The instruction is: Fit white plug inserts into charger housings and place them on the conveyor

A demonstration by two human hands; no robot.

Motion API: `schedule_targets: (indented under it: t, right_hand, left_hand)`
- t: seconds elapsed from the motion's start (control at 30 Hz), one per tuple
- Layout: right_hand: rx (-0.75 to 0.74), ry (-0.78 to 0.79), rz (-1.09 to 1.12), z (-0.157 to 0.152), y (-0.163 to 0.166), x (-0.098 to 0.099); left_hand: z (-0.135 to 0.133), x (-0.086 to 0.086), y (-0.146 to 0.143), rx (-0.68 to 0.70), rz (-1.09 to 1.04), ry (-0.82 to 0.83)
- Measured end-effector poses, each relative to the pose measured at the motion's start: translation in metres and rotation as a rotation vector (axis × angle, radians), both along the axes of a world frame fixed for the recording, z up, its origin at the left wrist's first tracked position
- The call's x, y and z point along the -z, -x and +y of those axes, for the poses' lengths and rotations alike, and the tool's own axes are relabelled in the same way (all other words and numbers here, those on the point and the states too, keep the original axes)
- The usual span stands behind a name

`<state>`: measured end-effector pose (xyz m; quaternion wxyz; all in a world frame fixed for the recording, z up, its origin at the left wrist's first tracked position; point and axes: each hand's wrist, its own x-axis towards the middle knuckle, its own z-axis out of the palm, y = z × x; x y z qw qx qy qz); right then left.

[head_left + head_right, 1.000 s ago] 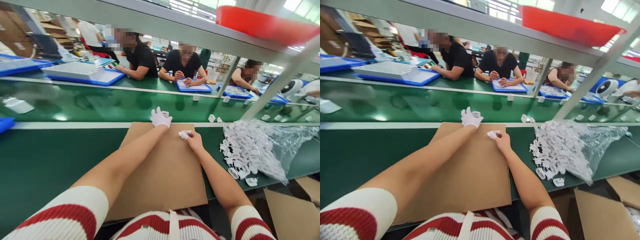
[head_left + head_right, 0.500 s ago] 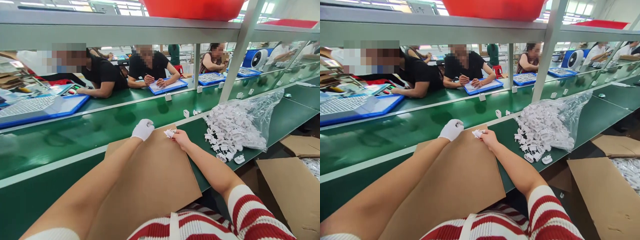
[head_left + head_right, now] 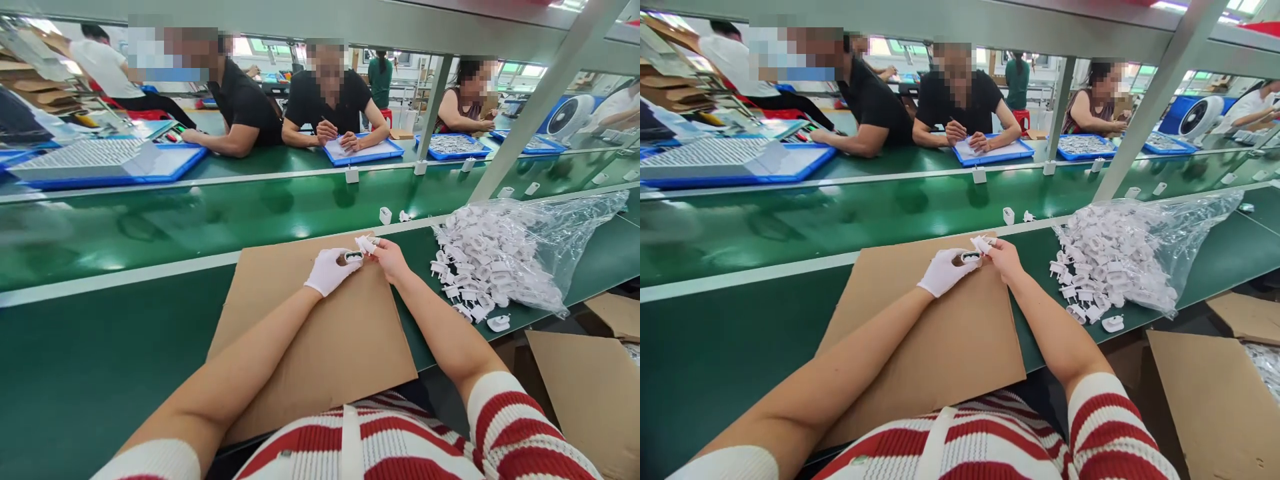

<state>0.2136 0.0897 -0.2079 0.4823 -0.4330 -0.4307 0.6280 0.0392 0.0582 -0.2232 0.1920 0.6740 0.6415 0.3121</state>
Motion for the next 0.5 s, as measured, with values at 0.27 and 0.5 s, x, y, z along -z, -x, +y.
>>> schedule_targets:
  t: [0.27, 0.5]
  right_hand:
    - [-0.048, -0.643, -0.781, -0.017, -0.006, -0.01]
    - [-0.162, -0.813, -1.226, -0.019, -0.001, -0.016]
  left_hand:
    - [0.001, 0.004, 0.002, 0.07, -0.047, 0.074]
    - [0.004, 0.009, 0.006, 0.088, -0.087, 0.098]
